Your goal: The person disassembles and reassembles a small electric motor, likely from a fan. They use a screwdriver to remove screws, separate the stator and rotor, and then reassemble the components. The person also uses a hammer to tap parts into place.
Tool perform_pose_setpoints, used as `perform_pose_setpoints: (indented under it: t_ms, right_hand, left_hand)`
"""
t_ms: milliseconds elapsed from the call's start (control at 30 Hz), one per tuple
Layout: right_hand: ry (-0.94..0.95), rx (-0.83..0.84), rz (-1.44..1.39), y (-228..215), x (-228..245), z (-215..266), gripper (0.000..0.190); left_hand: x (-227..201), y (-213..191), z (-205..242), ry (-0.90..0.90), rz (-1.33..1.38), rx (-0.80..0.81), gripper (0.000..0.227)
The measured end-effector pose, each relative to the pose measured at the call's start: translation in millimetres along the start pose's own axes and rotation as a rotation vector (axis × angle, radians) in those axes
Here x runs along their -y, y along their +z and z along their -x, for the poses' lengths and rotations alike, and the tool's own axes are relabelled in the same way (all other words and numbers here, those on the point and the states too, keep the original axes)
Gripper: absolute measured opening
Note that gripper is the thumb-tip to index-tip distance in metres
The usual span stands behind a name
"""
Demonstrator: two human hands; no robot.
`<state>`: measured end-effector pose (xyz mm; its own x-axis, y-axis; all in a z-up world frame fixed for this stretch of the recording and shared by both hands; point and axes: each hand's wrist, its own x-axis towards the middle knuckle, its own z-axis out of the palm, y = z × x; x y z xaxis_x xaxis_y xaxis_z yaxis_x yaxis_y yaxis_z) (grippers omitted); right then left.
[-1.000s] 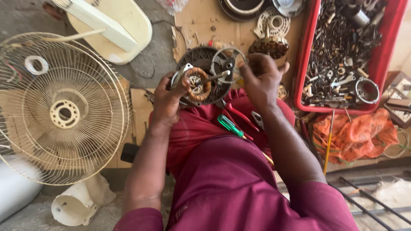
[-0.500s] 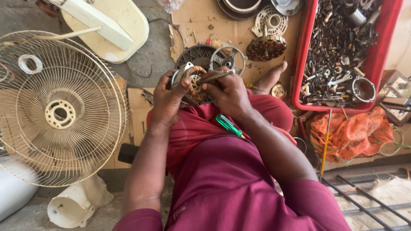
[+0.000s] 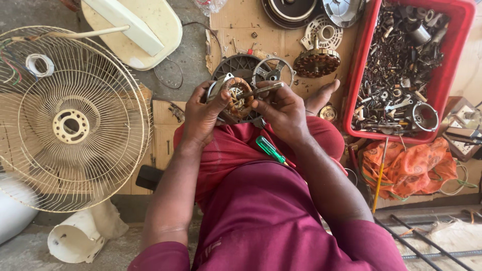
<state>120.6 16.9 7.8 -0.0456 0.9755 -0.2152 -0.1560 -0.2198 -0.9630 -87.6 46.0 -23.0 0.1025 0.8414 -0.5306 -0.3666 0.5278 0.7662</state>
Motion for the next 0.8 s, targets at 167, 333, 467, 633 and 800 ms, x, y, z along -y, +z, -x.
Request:
perform_pose_setpoints:
  t_ms: [167,333,467,633,800]
  right_hand:
    - [-0.009,-0.04,0.138,-4.5,-3.7,-0.1,0.025]
    - [0.046,-0.051,0.002,-3.1,2.2,-0.7,0.027]
    - [0.055,-0.052,-0.068,-6.7,3.3,2.2,0.026]
    - [0.008,-0.025,-0.056,-7.6,8.0,-2.4,0.029]
    - [0.088,-0.068,0.15,-7.0,11.0,-3.8,0.03]
  left_hand:
    - [1.5,-1.1,0.1,0.031,0.061,0.065,0.097]
    - [-6.6,2.0,2.8,-0.001,0.033,0.07,0.101]
    - [-7.3,1.3,3.7,0.003,0.009,0.06,0.1]
    - [-7.3,2.2,3.3,-0.002,0.063,0.073,0.097]
    - [-10.6,2.8,4.7,-0.003,0.116,0.104,0.09]
